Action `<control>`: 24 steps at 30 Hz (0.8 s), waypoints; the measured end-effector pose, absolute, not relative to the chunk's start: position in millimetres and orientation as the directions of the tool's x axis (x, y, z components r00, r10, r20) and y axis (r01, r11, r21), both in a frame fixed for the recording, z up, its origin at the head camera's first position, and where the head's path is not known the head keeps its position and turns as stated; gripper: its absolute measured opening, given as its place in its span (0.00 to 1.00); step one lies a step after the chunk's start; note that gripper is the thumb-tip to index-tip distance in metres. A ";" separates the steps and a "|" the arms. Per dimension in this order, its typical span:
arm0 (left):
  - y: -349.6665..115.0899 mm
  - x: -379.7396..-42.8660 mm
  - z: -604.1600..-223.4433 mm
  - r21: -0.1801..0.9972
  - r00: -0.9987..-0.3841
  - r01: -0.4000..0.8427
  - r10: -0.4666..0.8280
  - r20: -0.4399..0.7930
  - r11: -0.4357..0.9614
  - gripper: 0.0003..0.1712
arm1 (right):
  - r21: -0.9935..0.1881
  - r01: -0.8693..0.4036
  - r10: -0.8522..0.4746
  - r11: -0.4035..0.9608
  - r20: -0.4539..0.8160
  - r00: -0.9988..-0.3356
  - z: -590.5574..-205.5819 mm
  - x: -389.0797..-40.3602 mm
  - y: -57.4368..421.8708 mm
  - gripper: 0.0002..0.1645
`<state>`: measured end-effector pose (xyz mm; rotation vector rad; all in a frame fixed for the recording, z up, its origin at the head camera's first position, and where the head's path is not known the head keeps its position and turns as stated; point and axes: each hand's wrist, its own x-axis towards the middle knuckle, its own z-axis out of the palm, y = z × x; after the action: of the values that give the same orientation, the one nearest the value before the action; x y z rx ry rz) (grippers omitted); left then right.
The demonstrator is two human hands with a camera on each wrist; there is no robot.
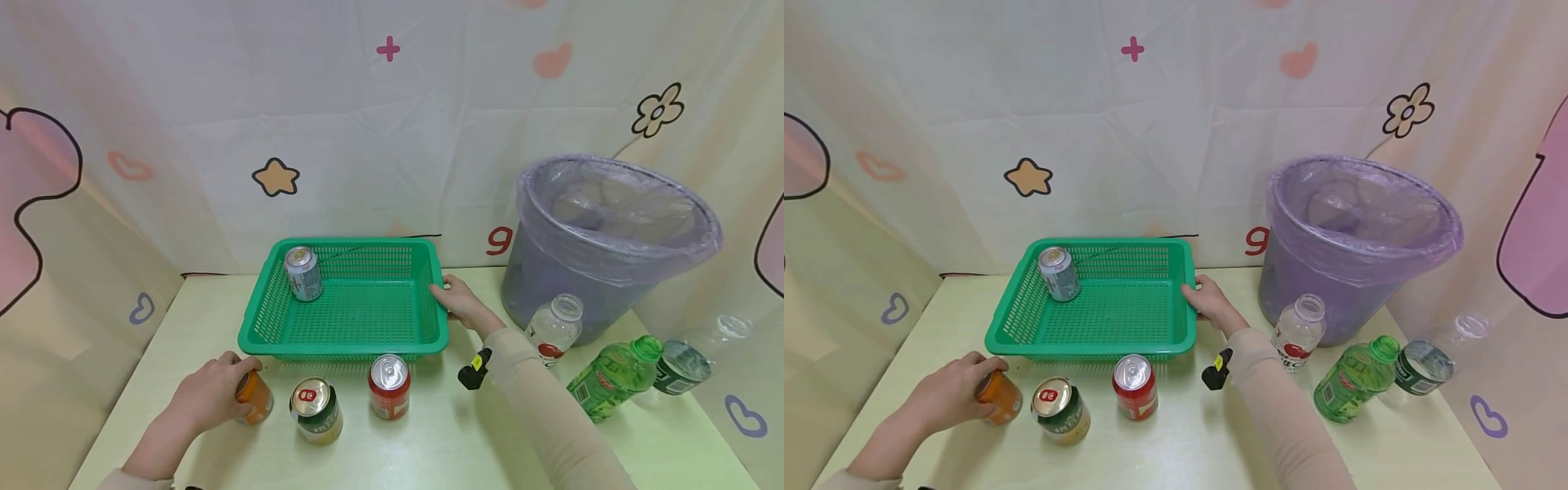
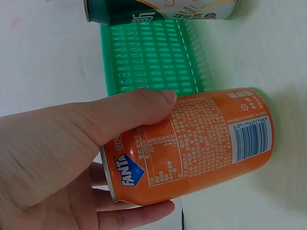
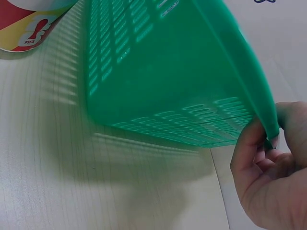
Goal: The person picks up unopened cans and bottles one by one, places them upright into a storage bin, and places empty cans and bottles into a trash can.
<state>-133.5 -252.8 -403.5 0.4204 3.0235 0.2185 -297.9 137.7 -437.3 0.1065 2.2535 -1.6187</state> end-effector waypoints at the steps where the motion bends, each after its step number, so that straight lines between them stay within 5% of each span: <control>1: -252.7 -133.7 -403.4 0.152 -0.958 0.267 0.279 -0.062 0.952 0.31 | -0.901 0.269 -0.144 0.339 -0.333 -0.932 -440.6 -300.1 138.3 0.23; 24: -255.3 -133.0 -411.6 0.158 -0.957 0.284 0.290 -0.019 0.946 0.29 | -0.909 0.273 -0.145 0.314 -0.330 -0.933 -439.0 -299.1 136.8 0.22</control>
<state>-133.0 -255.3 -411.6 0.4509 3.0570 0.2386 -299.1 136.8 -439.0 0.1143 2.2350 -1.6522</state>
